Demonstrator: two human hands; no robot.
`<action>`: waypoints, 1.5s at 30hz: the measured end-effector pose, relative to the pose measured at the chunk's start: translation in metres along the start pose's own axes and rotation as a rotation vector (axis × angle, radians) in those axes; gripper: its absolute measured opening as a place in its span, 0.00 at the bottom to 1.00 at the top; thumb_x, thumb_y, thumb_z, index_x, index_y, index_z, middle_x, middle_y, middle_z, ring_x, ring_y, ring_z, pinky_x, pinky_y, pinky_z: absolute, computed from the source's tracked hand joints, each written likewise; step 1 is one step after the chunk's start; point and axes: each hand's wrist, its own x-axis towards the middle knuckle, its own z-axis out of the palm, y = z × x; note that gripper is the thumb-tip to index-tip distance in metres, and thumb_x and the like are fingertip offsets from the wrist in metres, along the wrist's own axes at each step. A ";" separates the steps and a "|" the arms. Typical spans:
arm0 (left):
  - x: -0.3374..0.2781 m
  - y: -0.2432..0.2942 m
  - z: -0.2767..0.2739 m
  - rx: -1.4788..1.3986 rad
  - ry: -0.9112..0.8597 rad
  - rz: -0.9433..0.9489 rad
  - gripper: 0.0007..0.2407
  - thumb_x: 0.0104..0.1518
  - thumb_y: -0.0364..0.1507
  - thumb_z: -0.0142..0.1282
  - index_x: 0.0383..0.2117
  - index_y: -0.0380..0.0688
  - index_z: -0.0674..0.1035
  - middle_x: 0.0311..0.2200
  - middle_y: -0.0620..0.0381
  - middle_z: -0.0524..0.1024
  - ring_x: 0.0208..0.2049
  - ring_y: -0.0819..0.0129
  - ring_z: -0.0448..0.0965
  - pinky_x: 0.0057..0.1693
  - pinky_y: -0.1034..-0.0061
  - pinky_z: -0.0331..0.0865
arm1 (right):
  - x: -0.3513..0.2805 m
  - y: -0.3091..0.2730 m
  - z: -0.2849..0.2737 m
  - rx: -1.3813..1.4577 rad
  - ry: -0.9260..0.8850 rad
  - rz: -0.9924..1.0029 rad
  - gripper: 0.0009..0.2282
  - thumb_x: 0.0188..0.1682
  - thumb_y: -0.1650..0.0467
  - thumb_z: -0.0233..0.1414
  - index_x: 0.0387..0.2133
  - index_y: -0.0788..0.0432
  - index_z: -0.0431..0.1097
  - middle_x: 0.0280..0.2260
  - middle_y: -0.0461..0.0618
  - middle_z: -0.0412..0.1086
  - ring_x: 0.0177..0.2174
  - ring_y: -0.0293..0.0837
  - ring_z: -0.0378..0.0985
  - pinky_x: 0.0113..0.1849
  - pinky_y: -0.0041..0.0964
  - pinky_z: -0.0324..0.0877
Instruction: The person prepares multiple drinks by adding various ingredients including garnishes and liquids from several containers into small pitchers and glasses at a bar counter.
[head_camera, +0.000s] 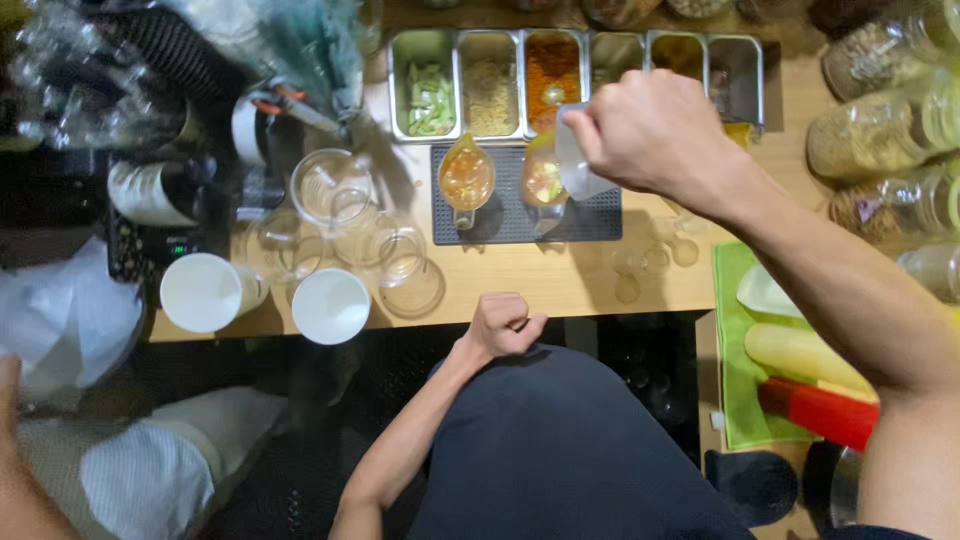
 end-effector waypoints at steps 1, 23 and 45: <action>0.008 0.011 0.003 -0.069 -0.085 0.042 0.19 0.48 0.23 0.64 0.09 0.43 0.61 0.10 0.56 0.57 0.12 0.62 0.60 0.25 0.68 0.52 | -0.026 0.016 -0.003 0.119 0.088 0.089 0.19 0.57 0.63 0.49 0.20 0.60 0.78 0.17 0.62 0.71 0.20 0.62 0.75 0.25 0.52 0.68; 0.024 0.216 0.413 -0.436 -1.247 0.907 0.21 0.47 0.19 0.55 0.51 0.32 0.76 0.58 0.39 0.71 0.61 0.46 0.70 0.66 0.64 0.66 | -0.580 -0.124 0.310 0.746 2.074 2.033 0.18 0.60 0.59 0.47 0.21 0.52 0.55 0.19 0.36 0.54 0.18 0.32 0.55 0.21 0.28 0.50; 0.003 0.213 0.482 -0.410 -1.478 0.374 0.19 0.55 0.41 0.63 0.33 0.32 0.80 0.33 0.38 0.81 0.37 0.44 0.82 0.44 0.61 0.76 | -0.592 -0.079 0.391 0.576 2.005 1.582 0.23 0.64 0.60 0.42 0.17 0.56 0.53 0.17 0.38 0.51 0.17 0.32 0.53 0.21 0.30 0.47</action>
